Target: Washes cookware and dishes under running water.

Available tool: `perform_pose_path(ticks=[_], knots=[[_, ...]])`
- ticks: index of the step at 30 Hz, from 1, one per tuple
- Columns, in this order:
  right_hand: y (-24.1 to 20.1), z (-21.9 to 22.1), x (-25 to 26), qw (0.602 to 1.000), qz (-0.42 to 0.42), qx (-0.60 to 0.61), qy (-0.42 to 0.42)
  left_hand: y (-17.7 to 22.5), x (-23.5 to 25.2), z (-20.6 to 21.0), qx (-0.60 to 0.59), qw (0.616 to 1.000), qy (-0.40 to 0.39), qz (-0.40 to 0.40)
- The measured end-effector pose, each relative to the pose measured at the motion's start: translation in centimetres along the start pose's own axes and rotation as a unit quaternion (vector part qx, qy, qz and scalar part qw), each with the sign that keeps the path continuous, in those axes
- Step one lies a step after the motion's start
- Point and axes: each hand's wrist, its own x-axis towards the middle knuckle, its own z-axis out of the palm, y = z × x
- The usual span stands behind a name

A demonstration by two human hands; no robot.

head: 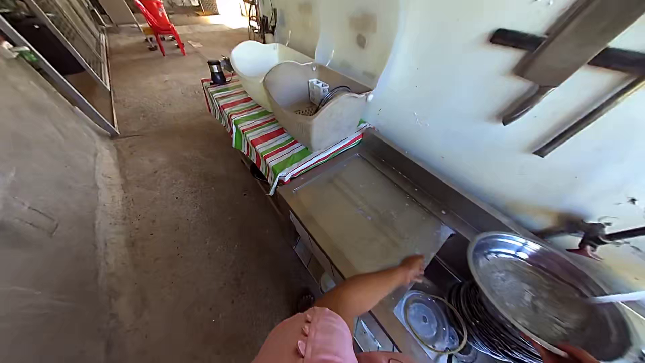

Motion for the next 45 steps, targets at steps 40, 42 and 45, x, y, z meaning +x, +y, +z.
perform_pose_path(ticks=[40, 42, 45], knots=[[8.6, 24.2, -2.0, 0.981, -0.049, 0.027, 0.185, 17.0, 14.0, -35.1, 0.705, 0.656, 0.159, 0.218], [8.0, 20.3, -3.9, 0.968, -0.002, 0.073, 0.242, 16.7, 18.8, -30.9, 0.695, 0.659, 0.152, 0.245], [7.9, 15.7, -6.4, 0.949, 0.008, 0.096, 0.299, 11.7, 21.2, -22.1, 0.691, 0.676, 0.001, 0.257]])
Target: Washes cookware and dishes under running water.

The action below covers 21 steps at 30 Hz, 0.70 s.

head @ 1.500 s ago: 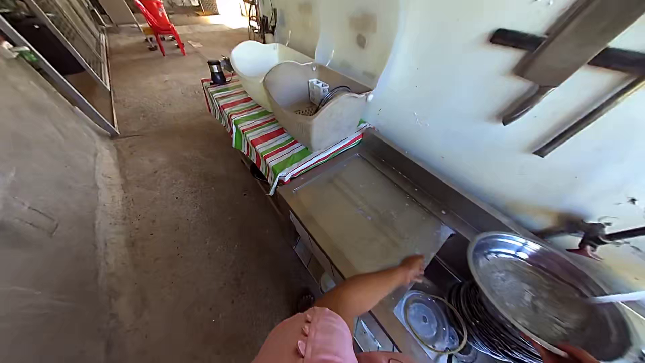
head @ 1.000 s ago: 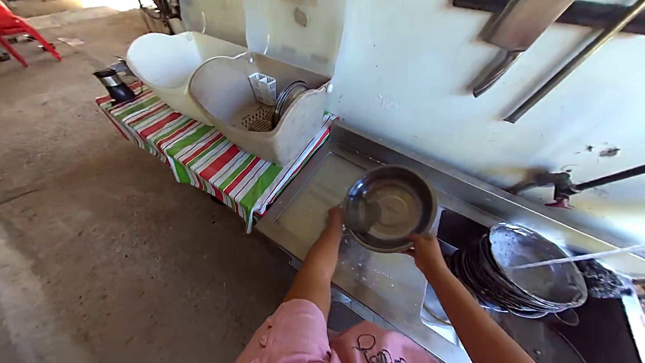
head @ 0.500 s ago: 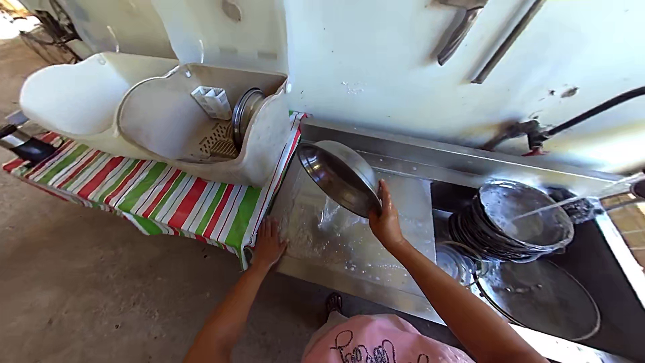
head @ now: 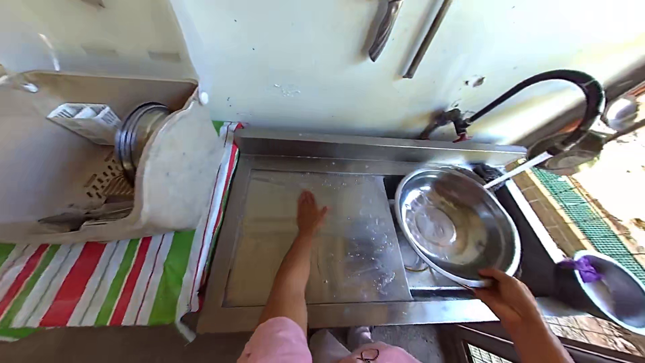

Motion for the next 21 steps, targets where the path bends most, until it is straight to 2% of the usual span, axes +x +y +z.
perform_pose_path(ticks=[3, 5, 6, 7, 9, 12, 14, 15, 17, 19, 21], knots=[[-0.9, -2.6, 0.6, 0.999, -0.019, -0.002, 0.037, 10.9, -4.4, 7.0, -0.092, 0.973, -0.106, 0.185], [-2.1, -3.1, 1.6, 0.999, -0.037, 0.006, 0.040, 16.0, -7.4, 7.3, -0.224, 0.927, -0.163, 0.252], [-2.8, -3.3, 2.3, 0.998, -0.046, 0.010, 0.040, 16.6, -8.2, 5.9, -0.264, 0.919, -0.146, 0.252], [-3.4, -3.6, 3.1, 0.998, -0.053, 0.012, 0.042, 15.4, -8.5, 4.0, -0.264, 0.929, -0.089, 0.245], [-4.4, -3.9, 4.4, 0.997, -0.057, 0.013, 0.043, 8.3, -6.9, -0.6, -0.197, 0.962, 0.034, 0.187], [-6.0, -3.7, 6.7, 0.998, -0.045, 0.020, 0.040, -6.1, -3.7, -7.2, -0.029, 0.996, 0.082, 0.014], [-6.2, -3.6, 7.9, 0.998, -0.035, 0.022, 0.041, -12.5, -3.0, -9.1, 0.070, 0.992, 0.071, -0.079], [-6.2, -3.5, 8.5, 0.998, -0.030, 0.023, 0.045, -13.7, -2.5, -9.5, 0.104, 0.985, 0.063, -0.120], [-6.3, -2.9, 9.4, 0.998, -0.021, 0.021, 0.056, -12.3, -0.2, -9.3, 0.117, 0.971, 0.074, -0.193], [-6.4, -2.7, 10.3, 0.998, -0.016, 0.019, 0.054, -8.5, 2.6, -8.1, 0.076, 0.964, 0.103, -0.235], [-6.7, -2.4, 11.0, 0.999, -0.014, 0.027, 0.043, -3.7, 5.2, -5.3, 0.036, 0.969, 0.124, -0.212]])
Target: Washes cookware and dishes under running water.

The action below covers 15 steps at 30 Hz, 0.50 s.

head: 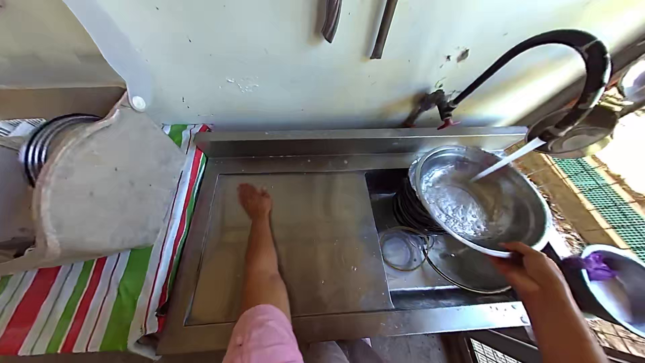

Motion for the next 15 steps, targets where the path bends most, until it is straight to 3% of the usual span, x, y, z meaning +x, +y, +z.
perform_pose_path(ticks=[3, 5, 7, 9, 11, 12, 13, 15], knots=[[-0.7, 0.7, 0.5, 1.000, 0.000, 0.016, -0.008, 10.1, -4.1, 5.2, -0.068, 0.993, -0.012, 0.100], [-1.2, 0.9, 0.9, 0.999, -0.002, 0.030, -0.013, 17.0, -9.1, 9.1, -0.100, 0.981, -0.060, 0.152], [-1.7, 1.1, 1.3, 0.999, -0.003, 0.041, -0.025, 22.5, -15.1, 12.9, -0.096, 0.954, -0.164, 0.232], [-2.4, 1.0, 2.0, 0.998, -0.007, 0.041, -0.036, 26.3, -20.9, 15.1, -0.159, 0.890, -0.280, 0.324], [-2.9, 0.8, 2.8, 0.998, -0.017, 0.034, -0.047, 27.4, -24.9, 14.3, -0.298, 0.806, -0.353, 0.371], [-3.2, 0.5, 3.1, 0.998, -0.024, 0.025, -0.052, 26.7, -25.8, 12.6, -0.329, 0.787, -0.339, 0.396], [-3.5, 0.2, 3.4, 0.998, -0.027, 0.021, -0.058, 25.1, -25.9, 10.5, -0.344, 0.784, -0.300, 0.421], [-3.6, -0.9, 3.8, 0.997, -0.031, 0.016, -0.070, 19.5, -23.8, 5.1, -0.310, 0.813, -0.235, 0.434]])
